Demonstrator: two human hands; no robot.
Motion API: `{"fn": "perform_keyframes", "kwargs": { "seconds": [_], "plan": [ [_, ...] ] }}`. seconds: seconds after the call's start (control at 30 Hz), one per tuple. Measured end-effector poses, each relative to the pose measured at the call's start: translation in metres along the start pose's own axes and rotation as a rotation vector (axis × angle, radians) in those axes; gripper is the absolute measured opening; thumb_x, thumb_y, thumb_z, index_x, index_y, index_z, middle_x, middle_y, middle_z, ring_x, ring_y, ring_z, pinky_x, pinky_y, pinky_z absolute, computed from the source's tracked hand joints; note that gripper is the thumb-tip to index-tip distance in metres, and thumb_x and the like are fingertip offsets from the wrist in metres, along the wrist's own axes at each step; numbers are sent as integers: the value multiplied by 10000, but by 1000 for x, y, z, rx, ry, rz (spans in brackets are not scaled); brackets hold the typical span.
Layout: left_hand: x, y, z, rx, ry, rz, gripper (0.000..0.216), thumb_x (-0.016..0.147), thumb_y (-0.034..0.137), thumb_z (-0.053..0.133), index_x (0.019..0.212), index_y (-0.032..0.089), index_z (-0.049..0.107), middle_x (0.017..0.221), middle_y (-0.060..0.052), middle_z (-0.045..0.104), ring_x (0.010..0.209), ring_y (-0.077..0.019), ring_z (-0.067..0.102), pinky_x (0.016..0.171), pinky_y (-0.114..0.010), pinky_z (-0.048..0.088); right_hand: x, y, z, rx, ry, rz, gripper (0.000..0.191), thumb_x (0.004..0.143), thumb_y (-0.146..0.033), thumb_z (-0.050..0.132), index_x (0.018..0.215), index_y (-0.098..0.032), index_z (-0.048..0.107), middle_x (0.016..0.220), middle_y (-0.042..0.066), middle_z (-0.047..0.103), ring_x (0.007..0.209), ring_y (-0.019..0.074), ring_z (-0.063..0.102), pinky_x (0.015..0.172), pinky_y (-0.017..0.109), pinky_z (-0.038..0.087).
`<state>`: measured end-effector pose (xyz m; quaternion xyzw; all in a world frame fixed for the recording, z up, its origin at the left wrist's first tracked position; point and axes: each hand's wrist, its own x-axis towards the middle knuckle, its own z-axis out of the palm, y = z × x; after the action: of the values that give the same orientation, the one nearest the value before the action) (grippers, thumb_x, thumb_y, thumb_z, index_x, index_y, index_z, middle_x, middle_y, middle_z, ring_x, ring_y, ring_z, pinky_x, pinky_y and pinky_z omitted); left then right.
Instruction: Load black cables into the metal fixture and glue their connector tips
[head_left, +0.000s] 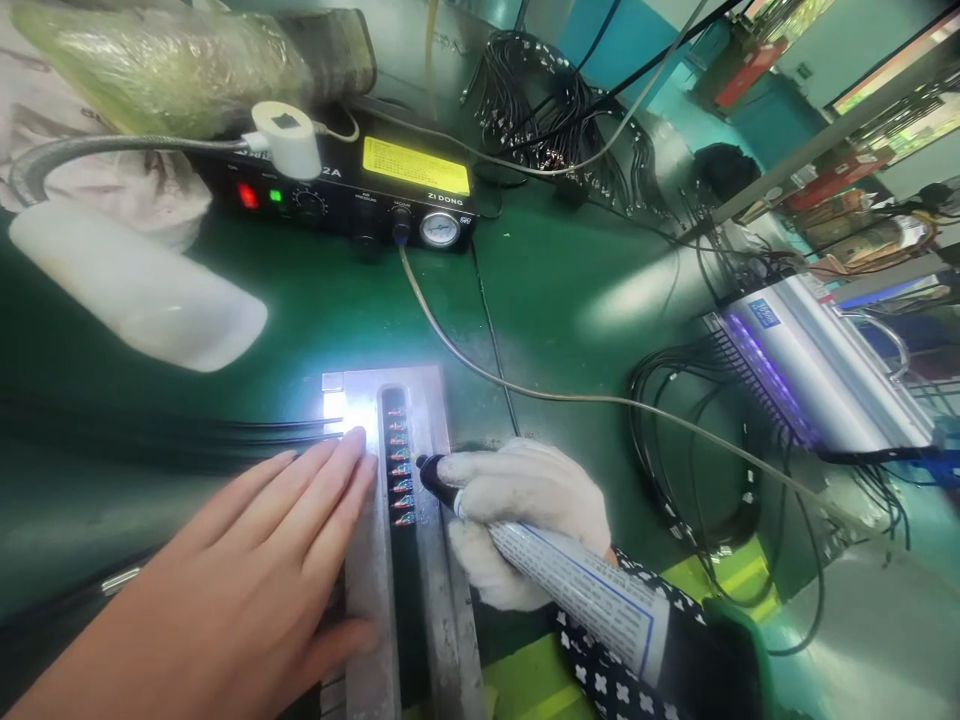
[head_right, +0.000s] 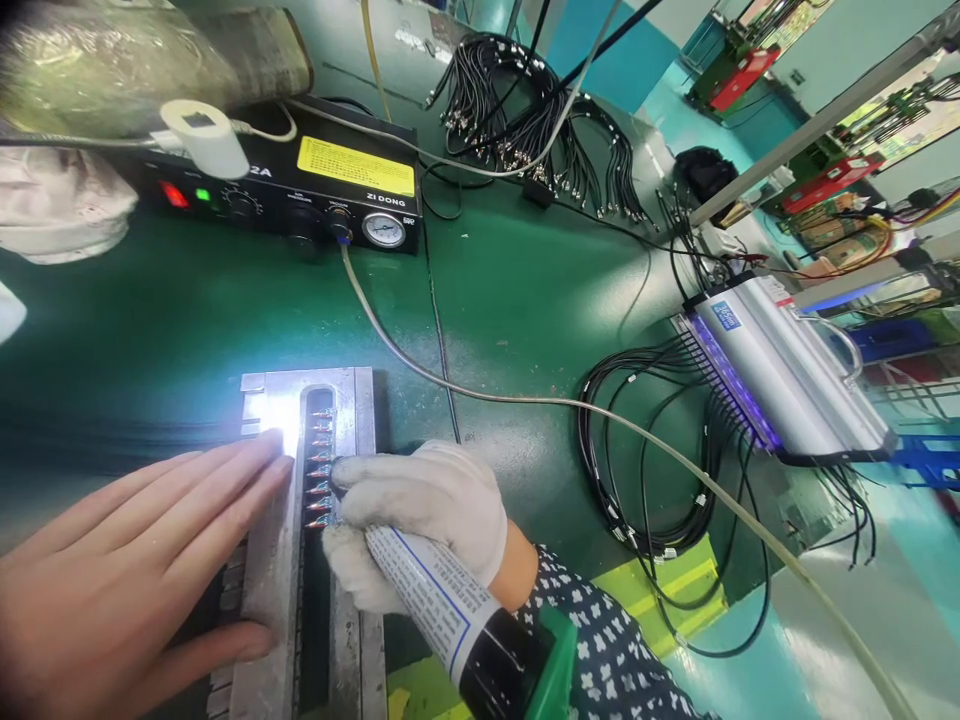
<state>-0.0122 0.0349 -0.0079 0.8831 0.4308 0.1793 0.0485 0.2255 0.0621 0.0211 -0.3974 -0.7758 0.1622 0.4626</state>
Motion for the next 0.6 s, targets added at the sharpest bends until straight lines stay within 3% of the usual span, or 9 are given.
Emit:
{"fn": "perform_keyframes", "kwargs": {
  "seconds": [0.6],
  "plan": [
    [-2, 1, 2, -2, 4, -20, 870, 938, 729, 280, 1621, 216, 114, 1548, -156, 503, 1426, -316, 456, 1278, -416, 148, 0, 1, -1, -8, -8, -30, 58, 851, -208, 622, 804, -230, 595, 905, -12, 789, 645, 111, 723, 600, 246, 513]
  ]
}}
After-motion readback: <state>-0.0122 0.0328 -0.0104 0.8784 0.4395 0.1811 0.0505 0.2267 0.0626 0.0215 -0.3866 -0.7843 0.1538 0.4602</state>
